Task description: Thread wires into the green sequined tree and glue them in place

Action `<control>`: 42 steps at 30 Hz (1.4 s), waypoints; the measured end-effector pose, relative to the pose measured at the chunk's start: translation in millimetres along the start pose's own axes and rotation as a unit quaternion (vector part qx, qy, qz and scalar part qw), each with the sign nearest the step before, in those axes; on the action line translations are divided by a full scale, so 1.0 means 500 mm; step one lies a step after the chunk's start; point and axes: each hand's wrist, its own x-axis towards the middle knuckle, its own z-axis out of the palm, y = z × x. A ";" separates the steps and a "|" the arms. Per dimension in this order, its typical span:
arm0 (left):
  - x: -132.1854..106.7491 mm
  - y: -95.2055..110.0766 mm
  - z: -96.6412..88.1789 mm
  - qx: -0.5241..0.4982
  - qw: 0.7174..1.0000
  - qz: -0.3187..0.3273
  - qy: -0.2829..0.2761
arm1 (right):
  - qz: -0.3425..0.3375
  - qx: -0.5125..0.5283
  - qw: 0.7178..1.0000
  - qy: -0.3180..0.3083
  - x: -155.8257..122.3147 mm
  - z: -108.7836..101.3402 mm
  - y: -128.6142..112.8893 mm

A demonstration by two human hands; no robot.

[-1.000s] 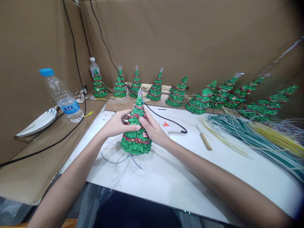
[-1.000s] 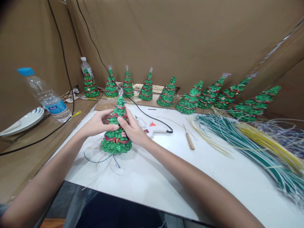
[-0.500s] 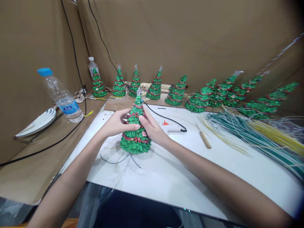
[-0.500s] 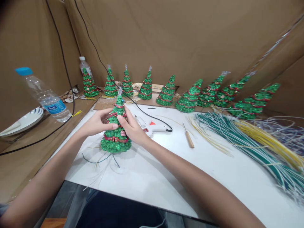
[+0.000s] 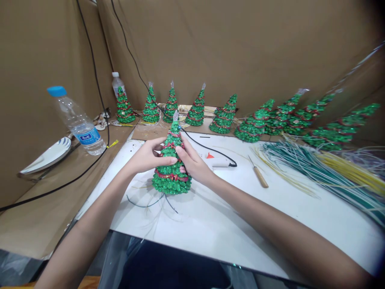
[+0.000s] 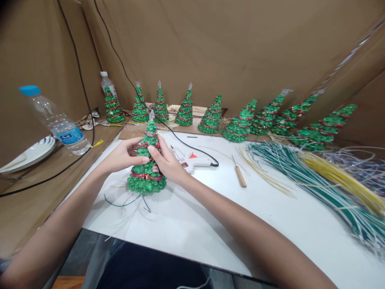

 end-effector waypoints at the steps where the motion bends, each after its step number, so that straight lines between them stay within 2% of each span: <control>1: 0.000 0.000 0.000 -0.001 1.000 0.000 0.000 | -0.004 -0.002 1.000 0.000 0.000 0.000 0.001; 9: -0.001 0.000 -0.002 -0.005 1.000 -0.004 -0.004 | -0.016 -0.033 0.999 0.010 -0.002 -0.003 0.002; 15: -0.002 0.001 -0.002 0.004 1.000 -0.002 0.000 | 0.029 -0.026 0.999 0.000 -0.004 0.000 -0.008; 26: 0.000 0.005 -0.001 0.025 1.000 0.008 0.013 | 0.029 -0.022 0.999 0.003 0.001 0.002 -0.006; 28: 0.000 0.004 -0.001 0.029 0.999 0.006 0.030 | 0.024 -0.036 0.999 0.007 0.008 -0.002 -0.005; 30: 0.001 0.001 -0.004 0.010 0.998 -0.020 0.061 | -0.013 -0.044 0.998 0.041 0.013 -0.010 -0.011; 33: 0.005 -0.005 -0.017 -0.052 0.983 -0.087 0.153 | -0.103 -0.036 0.982 0.156 0.006 -0.026 -0.035; 35: 0.009 -0.010 -0.029 -0.100 0.963 -0.114 0.224 | -0.144 -0.039 0.968 0.204 -0.008 -0.032 -0.060; 38: 0.016 -0.013 -0.044 -0.179 0.937 -0.106 0.282 | -0.129 -0.056 0.976 0.164 -0.030 -0.028 -0.094; 42: 0.020 -0.011 -0.052 -0.276 0.919 -0.071 0.273 | -0.044 -0.050 0.995 0.069 -0.036 -0.006 -0.114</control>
